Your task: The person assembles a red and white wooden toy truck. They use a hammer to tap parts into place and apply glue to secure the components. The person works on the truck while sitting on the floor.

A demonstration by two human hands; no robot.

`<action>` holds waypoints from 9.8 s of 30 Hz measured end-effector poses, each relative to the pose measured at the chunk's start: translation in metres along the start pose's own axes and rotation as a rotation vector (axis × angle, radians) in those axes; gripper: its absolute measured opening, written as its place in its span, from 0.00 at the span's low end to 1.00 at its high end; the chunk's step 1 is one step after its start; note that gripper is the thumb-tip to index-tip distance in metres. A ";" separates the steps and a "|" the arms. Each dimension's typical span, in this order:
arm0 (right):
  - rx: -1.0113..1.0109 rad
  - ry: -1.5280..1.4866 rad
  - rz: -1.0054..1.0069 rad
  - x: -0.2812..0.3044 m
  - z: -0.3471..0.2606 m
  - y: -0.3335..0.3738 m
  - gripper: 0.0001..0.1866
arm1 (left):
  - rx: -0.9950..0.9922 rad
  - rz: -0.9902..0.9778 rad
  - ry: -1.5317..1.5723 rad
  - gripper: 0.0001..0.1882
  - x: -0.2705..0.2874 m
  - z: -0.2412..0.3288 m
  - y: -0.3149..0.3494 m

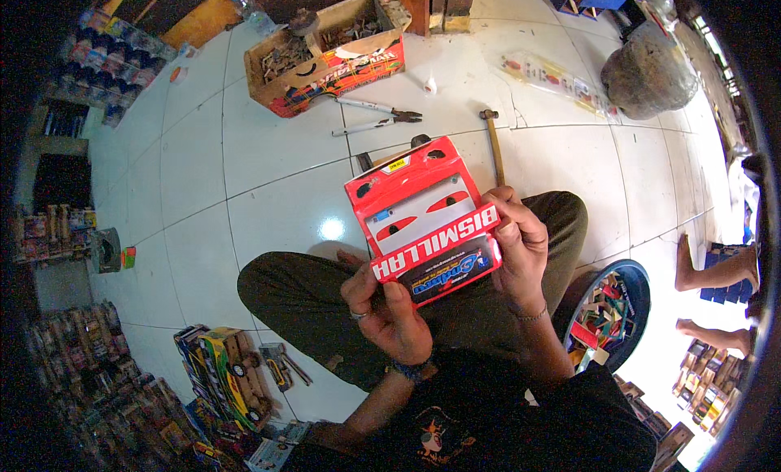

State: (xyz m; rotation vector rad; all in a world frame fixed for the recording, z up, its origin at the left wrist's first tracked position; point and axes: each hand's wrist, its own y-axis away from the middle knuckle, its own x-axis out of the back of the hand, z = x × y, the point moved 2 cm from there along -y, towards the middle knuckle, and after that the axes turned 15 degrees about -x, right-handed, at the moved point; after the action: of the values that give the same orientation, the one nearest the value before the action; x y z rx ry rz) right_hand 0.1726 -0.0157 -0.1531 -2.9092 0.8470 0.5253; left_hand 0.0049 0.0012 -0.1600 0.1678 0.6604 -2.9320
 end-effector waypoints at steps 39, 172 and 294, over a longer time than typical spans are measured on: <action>-0.126 0.091 -0.219 -0.021 -0.024 -0.054 0.58 | 0.440 -0.521 -1.731 0.52 0.462 -0.134 0.083; -0.472 -0.223 -0.158 -0.026 -0.020 -0.050 0.28 | 0.213 -0.961 -0.037 0.26 0.070 -0.005 -0.050; 0.281 1.571 -0.094 -0.073 -0.098 -0.076 0.19 | 0.428 -0.272 0.228 0.22 0.077 -0.002 -0.016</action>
State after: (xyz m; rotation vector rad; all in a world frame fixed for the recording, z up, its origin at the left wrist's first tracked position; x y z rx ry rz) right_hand 0.1848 0.0704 -0.0388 -2.5439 0.6366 -1.8863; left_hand -0.0727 0.0087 -0.1659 0.4960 0.0682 -3.3113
